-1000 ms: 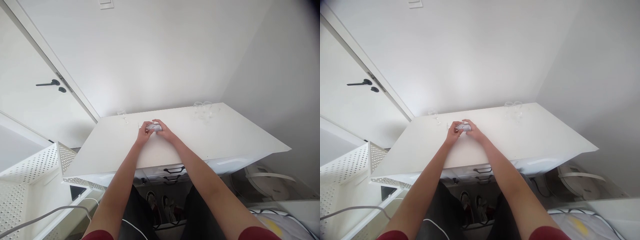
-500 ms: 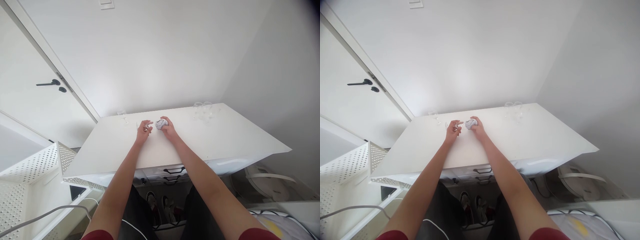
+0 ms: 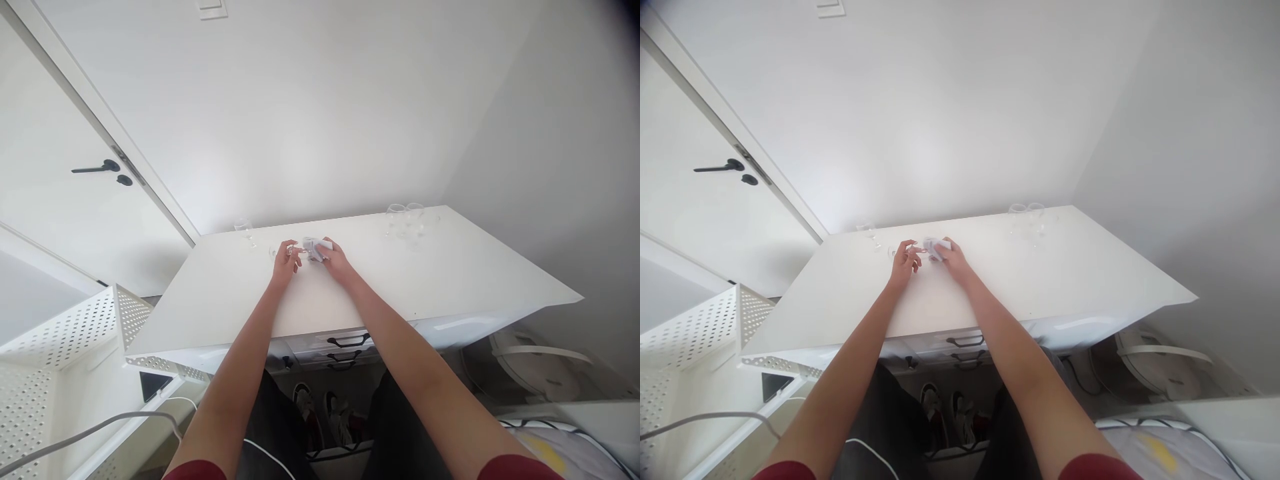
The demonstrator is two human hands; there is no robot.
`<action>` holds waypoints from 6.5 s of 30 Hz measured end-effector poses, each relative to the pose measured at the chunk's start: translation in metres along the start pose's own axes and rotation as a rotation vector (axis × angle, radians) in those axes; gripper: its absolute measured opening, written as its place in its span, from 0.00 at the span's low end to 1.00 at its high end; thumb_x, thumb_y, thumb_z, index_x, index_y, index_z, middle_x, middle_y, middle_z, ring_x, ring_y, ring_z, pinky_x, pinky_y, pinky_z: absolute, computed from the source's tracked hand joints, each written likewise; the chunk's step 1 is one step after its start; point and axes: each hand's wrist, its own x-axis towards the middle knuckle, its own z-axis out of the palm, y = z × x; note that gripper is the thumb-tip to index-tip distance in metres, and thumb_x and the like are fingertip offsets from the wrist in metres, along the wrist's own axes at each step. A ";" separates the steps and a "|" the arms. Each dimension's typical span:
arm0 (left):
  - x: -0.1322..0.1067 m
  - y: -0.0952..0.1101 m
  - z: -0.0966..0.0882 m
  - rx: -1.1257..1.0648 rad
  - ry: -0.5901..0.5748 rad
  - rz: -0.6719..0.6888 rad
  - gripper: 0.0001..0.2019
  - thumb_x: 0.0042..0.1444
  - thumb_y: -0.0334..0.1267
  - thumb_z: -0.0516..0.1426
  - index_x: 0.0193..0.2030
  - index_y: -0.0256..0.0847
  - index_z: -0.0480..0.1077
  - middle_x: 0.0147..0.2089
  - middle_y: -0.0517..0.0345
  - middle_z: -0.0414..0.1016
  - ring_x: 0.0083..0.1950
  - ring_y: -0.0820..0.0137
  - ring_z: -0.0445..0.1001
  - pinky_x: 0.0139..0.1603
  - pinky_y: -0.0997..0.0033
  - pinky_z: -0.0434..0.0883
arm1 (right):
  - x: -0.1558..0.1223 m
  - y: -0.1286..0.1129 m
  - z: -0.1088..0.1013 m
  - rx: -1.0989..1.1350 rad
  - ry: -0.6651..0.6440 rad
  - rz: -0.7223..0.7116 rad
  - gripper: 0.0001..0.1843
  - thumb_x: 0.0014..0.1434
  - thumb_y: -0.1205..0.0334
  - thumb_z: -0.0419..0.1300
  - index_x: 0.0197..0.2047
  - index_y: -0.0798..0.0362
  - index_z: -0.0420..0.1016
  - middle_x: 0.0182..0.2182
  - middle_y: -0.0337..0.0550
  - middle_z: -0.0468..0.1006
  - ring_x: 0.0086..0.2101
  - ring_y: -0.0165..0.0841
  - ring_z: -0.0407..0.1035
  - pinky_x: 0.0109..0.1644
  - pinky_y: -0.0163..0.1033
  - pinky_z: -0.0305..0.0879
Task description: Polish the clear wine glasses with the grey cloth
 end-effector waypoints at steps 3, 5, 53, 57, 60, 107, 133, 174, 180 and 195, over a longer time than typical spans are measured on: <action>-0.001 0.001 0.002 -0.037 -0.084 -0.013 0.26 0.67 0.64 0.53 0.59 0.47 0.59 0.44 0.52 0.83 0.26 0.75 0.71 0.22 0.76 0.66 | 0.000 0.003 -0.002 -0.206 0.036 -0.089 0.27 0.47 0.48 0.78 0.29 0.48 0.62 0.26 0.32 0.65 0.30 0.30 0.59 0.36 0.37 0.60; -0.002 0.001 0.002 -0.050 -0.123 -0.026 0.28 0.66 0.64 0.54 0.61 0.48 0.56 0.44 0.53 0.83 0.25 0.75 0.71 0.22 0.75 0.66 | 0.001 0.005 -0.004 -0.294 0.066 -0.125 0.28 0.48 0.47 0.76 0.29 0.49 0.60 0.25 0.31 0.62 0.29 0.29 0.57 0.35 0.36 0.57; -0.007 0.012 0.009 -0.051 -0.272 -0.113 0.24 0.65 0.61 0.57 0.31 0.42 0.61 0.31 0.52 0.79 0.29 0.71 0.68 0.34 0.65 0.69 | -0.002 -0.009 0.007 0.099 0.057 -0.039 0.22 0.59 0.37 0.62 0.42 0.46 0.73 0.44 0.46 0.80 0.45 0.43 0.74 0.45 0.50 0.74; -0.009 0.016 0.009 -0.106 -0.377 -0.117 0.23 0.65 0.60 0.57 0.31 0.41 0.64 0.30 0.51 0.78 0.29 0.70 0.68 0.34 0.64 0.68 | -0.005 -0.012 0.004 0.087 -0.035 -0.055 0.26 0.57 0.38 0.66 0.50 0.46 0.73 0.46 0.45 0.80 0.39 0.42 0.75 0.42 0.50 0.73; -0.011 0.020 0.007 -0.126 -0.434 -0.169 0.23 0.66 0.59 0.57 0.31 0.41 0.65 0.28 0.53 0.75 0.28 0.69 0.67 0.33 0.63 0.67 | -0.007 -0.013 0.000 0.121 -0.152 -0.004 0.29 0.57 0.37 0.64 0.52 0.49 0.75 0.45 0.48 0.80 0.41 0.44 0.75 0.43 0.51 0.73; -0.008 0.009 0.011 0.227 -0.209 0.055 0.21 0.65 0.56 0.57 0.31 0.41 0.71 0.29 0.53 0.80 0.33 0.65 0.77 0.40 0.63 0.73 | -0.009 -0.020 0.022 0.079 -0.152 0.029 0.28 0.63 0.37 0.54 0.54 0.49 0.74 0.38 0.46 0.79 0.31 0.41 0.71 0.33 0.48 0.70; -0.004 0.008 0.005 0.112 0.041 -0.053 0.22 0.56 0.58 0.65 0.32 0.38 0.80 0.32 0.54 0.79 0.34 0.65 0.74 0.36 0.66 0.69 | -0.002 0.003 0.017 -0.169 -0.134 -0.166 0.24 0.50 0.53 0.73 0.49 0.47 0.73 0.40 0.40 0.76 0.41 0.37 0.68 0.42 0.41 0.67; 0.000 0.008 0.003 -0.353 0.071 -0.083 0.31 0.58 0.57 0.67 0.61 0.41 0.70 0.62 0.39 0.78 0.54 0.58 0.81 0.53 0.59 0.76 | -0.007 -0.003 0.022 -0.080 -0.180 0.105 0.18 0.42 0.60 0.74 0.32 0.49 0.69 0.28 0.35 0.74 0.33 0.34 0.67 0.39 0.39 0.63; -0.002 0.013 0.004 -0.337 0.069 -0.036 0.30 0.60 0.56 0.66 0.62 0.42 0.70 0.64 0.40 0.77 0.53 0.60 0.80 0.53 0.60 0.75 | -0.010 -0.012 0.020 -0.080 -0.335 0.181 0.19 0.55 0.46 0.67 0.28 0.51 0.69 0.27 0.38 0.70 0.29 0.32 0.62 0.35 0.38 0.60; -0.003 0.017 0.002 -0.396 -0.017 -0.019 0.30 0.59 0.59 0.64 0.61 0.44 0.72 0.65 0.41 0.76 0.54 0.59 0.76 0.53 0.57 0.73 | -0.007 0.002 0.020 0.024 -0.214 0.375 0.23 0.54 0.40 0.73 0.35 0.53 0.78 0.29 0.41 0.78 0.30 0.32 0.68 0.34 0.37 0.66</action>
